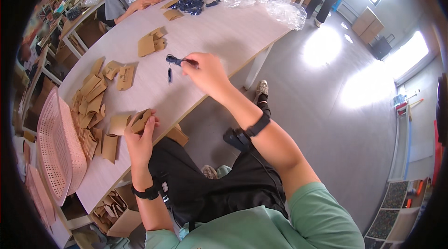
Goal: The recorder is assembling small brown cardboard boxes and placing small blue plastic components inside them as part of a manual assembly line process.
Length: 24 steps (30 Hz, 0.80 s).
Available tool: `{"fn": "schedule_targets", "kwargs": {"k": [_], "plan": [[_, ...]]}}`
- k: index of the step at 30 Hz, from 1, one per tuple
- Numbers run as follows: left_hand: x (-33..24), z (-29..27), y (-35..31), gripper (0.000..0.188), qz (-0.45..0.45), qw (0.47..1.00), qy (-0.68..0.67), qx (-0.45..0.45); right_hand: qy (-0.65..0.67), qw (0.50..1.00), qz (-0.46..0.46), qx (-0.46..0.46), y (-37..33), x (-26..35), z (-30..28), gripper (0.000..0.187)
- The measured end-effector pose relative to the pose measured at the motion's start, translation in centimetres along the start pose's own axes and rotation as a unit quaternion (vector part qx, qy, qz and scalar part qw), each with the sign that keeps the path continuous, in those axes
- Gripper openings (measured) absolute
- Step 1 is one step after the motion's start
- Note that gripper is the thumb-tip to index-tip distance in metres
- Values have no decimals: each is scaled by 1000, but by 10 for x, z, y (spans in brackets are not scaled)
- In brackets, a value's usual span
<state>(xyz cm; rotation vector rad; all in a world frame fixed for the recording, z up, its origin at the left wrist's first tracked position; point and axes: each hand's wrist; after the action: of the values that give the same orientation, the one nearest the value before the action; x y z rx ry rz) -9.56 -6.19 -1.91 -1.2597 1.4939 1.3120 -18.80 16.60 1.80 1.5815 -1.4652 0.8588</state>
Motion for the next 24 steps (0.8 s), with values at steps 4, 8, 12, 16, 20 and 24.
{"fn": "schedule_targets", "kwargs": {"k": [4, 8, 12, 16, 20, 24], "plan": [[-7, 6, -9, 15, 65, 997, -32, 3, 252, 964, -13, 83, -51, 2, -9, 23], [-26, 33, -40, 14, 118, 988, -93, 28, 412, 903, 36, 119, -109, 3, -6, 27], [-41, 56, -57, 15, 89, 992, -88, -13, 262, 964, -22, 30, -151, -8, 6, 20], [-38, 73, -65, 17, 54, 992, -105, -45, 159, 974, -151, -61, -166, -17, 11, 21], [-40, 80, -67, 22, 49, 994, -87, -35, 21, 969, -230, -91, -169, -17, 3, 29], [-36, 73, -68, 22, 43, 998, -45, -13, 91, 974, -204, -39, -168, -28, -4, 27]]}}
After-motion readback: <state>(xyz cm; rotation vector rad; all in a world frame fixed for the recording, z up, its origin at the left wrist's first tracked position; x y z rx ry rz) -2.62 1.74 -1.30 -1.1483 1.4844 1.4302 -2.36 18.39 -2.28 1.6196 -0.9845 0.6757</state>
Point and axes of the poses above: each hand's wrist, its own y-axis towards the middle knuckle, its own z-axis out of the palm, x = y × z, and after that the axes turned 3 degrees about z, right-handed
